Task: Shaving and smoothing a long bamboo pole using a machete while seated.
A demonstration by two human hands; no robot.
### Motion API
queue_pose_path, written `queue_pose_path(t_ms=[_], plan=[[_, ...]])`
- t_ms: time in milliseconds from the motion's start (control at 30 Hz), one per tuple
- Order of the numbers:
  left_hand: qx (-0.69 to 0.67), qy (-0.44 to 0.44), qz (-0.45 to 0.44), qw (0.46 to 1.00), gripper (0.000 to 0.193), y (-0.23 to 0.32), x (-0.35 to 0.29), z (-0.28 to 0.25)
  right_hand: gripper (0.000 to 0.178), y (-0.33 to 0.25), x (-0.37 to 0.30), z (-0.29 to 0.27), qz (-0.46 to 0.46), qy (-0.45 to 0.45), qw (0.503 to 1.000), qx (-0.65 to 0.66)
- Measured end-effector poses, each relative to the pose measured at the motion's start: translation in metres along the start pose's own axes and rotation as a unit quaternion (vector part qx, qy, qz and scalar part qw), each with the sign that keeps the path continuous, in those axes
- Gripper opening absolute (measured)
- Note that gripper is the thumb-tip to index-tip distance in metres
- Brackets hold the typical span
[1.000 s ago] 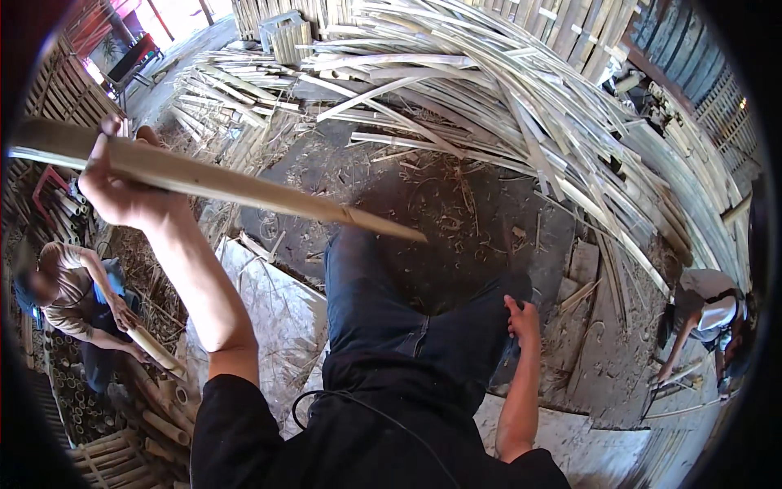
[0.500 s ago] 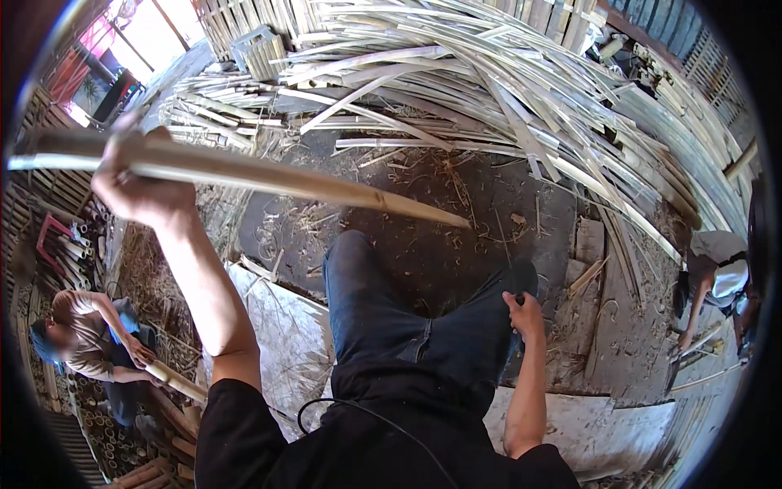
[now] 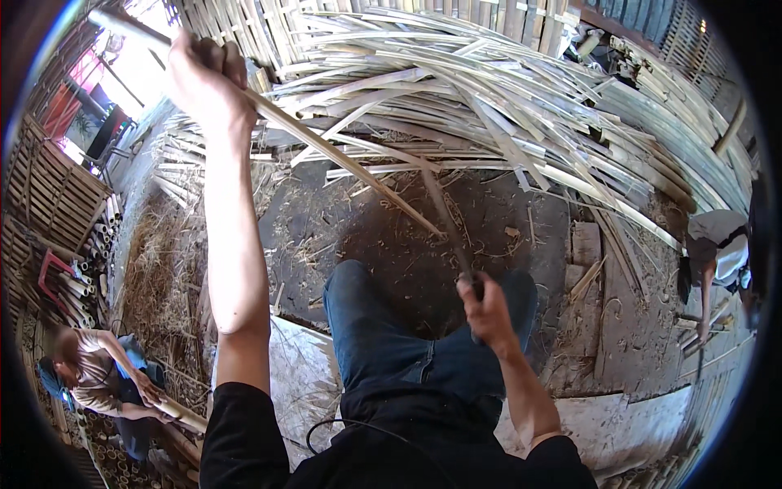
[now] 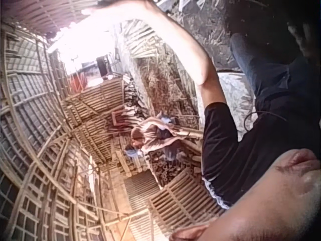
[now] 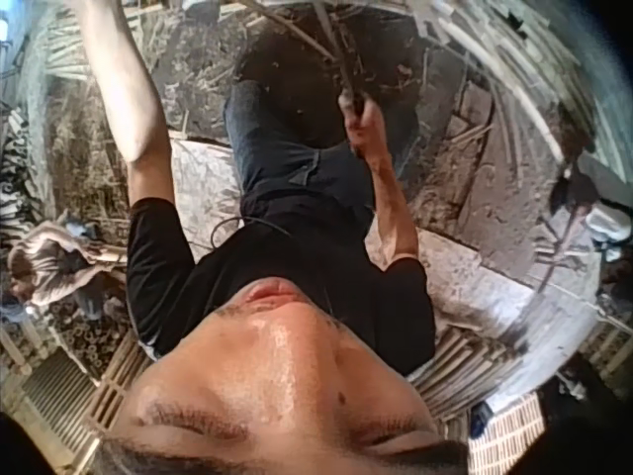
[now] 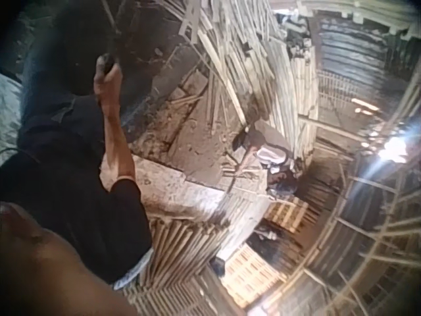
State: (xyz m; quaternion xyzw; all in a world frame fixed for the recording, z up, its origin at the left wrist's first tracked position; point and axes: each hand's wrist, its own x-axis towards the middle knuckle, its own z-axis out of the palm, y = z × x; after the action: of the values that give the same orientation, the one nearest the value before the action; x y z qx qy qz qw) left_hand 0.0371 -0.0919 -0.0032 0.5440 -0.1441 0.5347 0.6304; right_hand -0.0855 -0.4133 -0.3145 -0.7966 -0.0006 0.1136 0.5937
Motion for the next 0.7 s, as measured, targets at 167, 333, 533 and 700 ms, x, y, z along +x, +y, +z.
queue_pose_path(t_ms=[167,333,533,700], plan=[[0.023,-0.003,-0.015,1.000,0.043,-0.031,0.028,0.034,0.043,-0.135,0.011,-0.047,-0.182,0.053,0.959,0.211],[-0.080,-0.013,-0.026,0.996,0.034,-0.066,0.045,0.060,0.075,-0.242,0.022,-0.068,-0.300,0.088,0.859,0.406],[-0.033,-0.084,-0.010,0.996,0.034,-0.076,0.040,0.085,0.054,-0.076,0.082,0.046,-0.268,0.073,0.951,0.136],[0.008,-0.123,-0.040,0.992,0.042,-0.076,0.052,0.049,0.054,0.006,0.079,0.028,0.122,-0.057,0.989,0.063]])
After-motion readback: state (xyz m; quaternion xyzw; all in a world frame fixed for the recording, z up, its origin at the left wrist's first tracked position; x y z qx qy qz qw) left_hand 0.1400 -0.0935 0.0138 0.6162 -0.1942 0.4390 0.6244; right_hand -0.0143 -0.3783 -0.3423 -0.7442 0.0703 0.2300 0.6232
